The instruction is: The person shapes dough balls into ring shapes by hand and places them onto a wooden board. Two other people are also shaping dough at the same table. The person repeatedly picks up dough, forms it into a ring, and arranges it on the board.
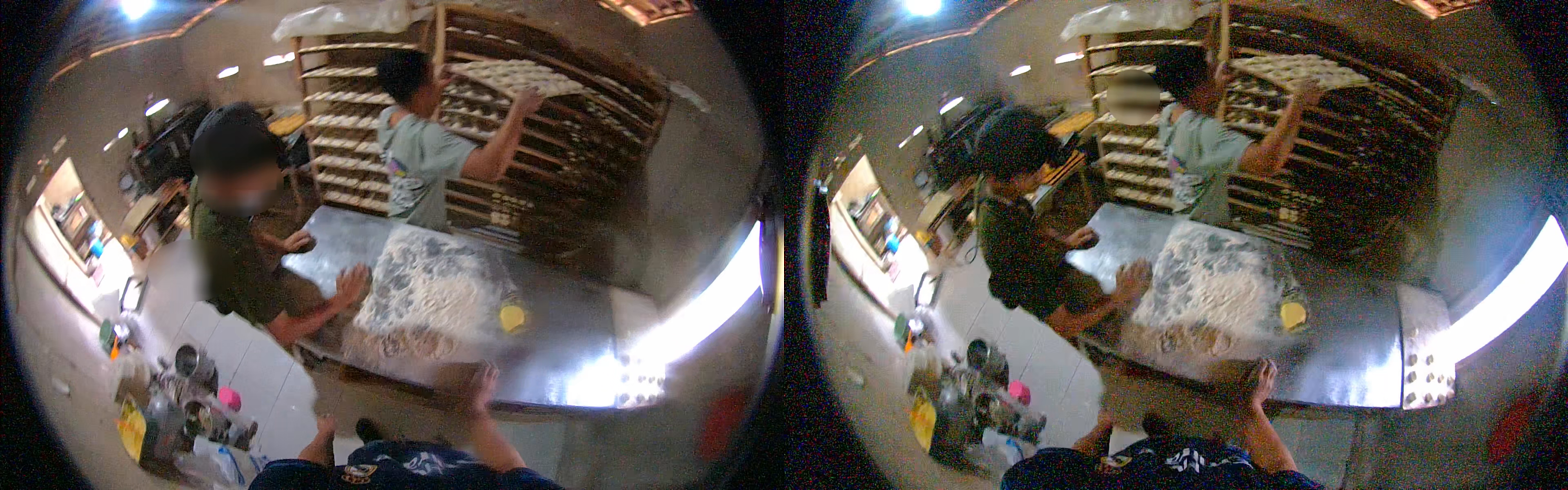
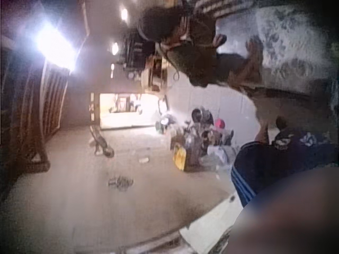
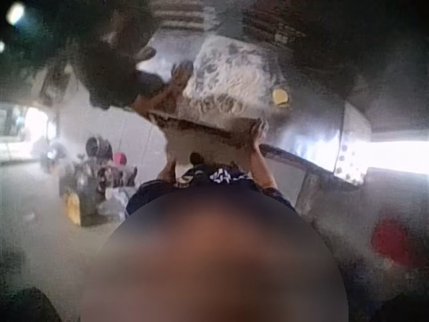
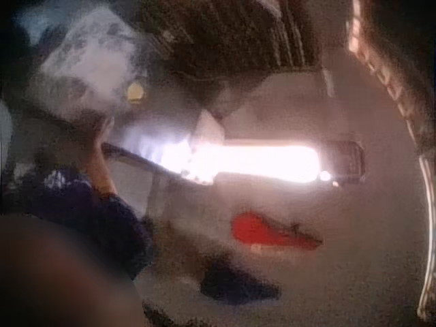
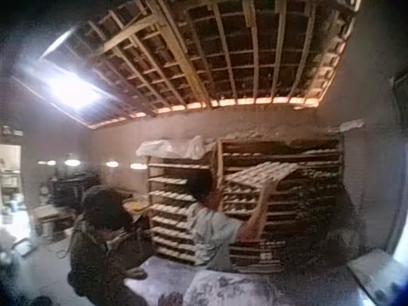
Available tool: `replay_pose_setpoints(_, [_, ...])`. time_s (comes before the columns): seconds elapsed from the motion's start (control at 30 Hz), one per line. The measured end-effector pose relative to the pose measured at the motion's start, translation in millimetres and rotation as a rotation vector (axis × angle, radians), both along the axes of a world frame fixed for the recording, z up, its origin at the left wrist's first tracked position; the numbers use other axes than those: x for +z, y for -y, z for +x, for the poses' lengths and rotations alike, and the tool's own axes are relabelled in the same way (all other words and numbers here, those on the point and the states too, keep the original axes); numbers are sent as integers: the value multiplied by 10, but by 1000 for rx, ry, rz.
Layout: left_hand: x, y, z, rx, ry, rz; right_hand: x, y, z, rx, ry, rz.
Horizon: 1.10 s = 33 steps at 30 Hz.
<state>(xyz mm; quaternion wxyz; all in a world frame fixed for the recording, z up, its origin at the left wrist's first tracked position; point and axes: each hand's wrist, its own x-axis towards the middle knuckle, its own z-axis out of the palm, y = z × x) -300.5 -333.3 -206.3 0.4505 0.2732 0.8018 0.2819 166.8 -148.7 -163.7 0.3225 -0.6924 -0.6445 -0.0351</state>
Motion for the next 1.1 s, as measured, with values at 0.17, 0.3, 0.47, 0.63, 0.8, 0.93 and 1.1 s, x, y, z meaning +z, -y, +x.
replay_pose_setpoints(0.17, [74,371,576,496,386,161,-20,-56,-41,34,-118,-7])
replay_pose_setpoints(0.3, [219,659,853,16,142,80,-238,-167,11,48,205,-15])
replay_pose_setpoints(0.47, [255,1104,1175,-950,-811,54,-182,-145,9,143,161,-63])
replay_pose_setpoints(0.63, [71,1246,1460,-592,-581,-63,327,61,29,201,57,-174])
replay_pose_setpoints(0.8, [-10,1262,1541,-523,-603,-48,683,140,61,250,-221,35])
replay_pose_setpoints(0.93, [81,1408,1417,-568,-728,3,720,183,16,228,-315,-240])
replay_pose_setpoints(1.1, [113,1637,1305,-461,-566,-42,678,225,-16,193,-194,-114])
